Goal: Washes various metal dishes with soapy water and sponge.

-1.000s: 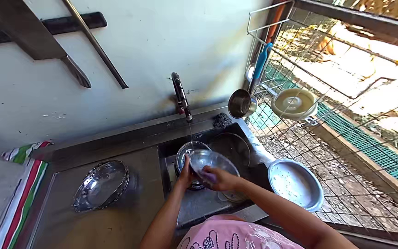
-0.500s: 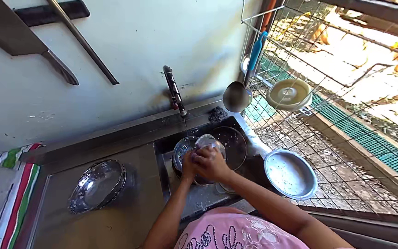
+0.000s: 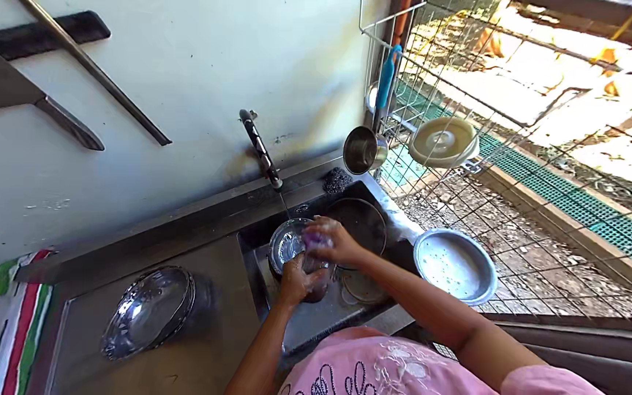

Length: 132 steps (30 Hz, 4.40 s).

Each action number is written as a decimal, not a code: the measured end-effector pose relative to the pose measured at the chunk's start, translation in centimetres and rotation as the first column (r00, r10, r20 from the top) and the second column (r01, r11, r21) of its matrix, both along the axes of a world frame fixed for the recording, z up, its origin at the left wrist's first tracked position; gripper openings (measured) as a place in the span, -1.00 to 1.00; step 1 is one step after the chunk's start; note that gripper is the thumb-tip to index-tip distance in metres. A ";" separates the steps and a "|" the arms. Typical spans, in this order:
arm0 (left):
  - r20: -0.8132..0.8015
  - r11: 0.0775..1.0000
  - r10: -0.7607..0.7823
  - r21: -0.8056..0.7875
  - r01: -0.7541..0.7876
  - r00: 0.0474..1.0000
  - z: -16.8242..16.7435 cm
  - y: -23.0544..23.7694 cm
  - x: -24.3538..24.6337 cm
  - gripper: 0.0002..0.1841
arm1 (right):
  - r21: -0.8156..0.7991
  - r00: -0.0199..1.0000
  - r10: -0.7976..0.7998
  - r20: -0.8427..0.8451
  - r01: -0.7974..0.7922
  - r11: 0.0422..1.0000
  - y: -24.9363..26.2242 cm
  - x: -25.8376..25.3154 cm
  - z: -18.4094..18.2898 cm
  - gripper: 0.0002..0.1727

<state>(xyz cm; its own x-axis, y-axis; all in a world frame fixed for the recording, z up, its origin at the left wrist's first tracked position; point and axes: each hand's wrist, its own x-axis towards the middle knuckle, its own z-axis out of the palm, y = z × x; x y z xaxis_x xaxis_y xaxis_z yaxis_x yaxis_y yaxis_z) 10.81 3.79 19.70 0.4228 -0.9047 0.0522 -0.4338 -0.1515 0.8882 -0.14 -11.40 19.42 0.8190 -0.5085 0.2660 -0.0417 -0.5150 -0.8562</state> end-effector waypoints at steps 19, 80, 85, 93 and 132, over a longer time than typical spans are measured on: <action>-0.610 0.678 0.655 0.216 -0.702 0.445 -0.3 -0.6 2.6 -0.43 | 0.415 0.951 -0.263 -0.163 0.308 0.856 2.4 -0.6 -6.5 -0.47; 0.276 0.969 -0.091 0.245 0.022 0.957 -5.6 -11.5 8.6 -0.67 | -0.075 0.366 -0.558 -0.745 0.785 0.615 -9.7 -26.8 -7.7 -0.20; 0.565 0.896 -0.086 -0.316 0.311 0.821 -4.0 -10.2 9.0 -0.60 | 0.555 0.578 -0.741 -0.343 0.761 0.336 -7.4 -23.5 -2.3 -0.58; -0.084 0.906 0.258 -0.324 -0.272 0.962 -4.2 -8.6 4.1 -0.56 | 0.894 0.798 -0.601 -0.029 0.290 0.342 -4.2 -5.7 -1.1 -0.66; -0.768 0.942 0.332 0.243 -0.231 0.547 -6.6 -6.1 -2.3 -0.48 | 0.046 0.833 0.259 -0.489 -0.272 0.961 -0.2 -3.2 -6.8 -0.06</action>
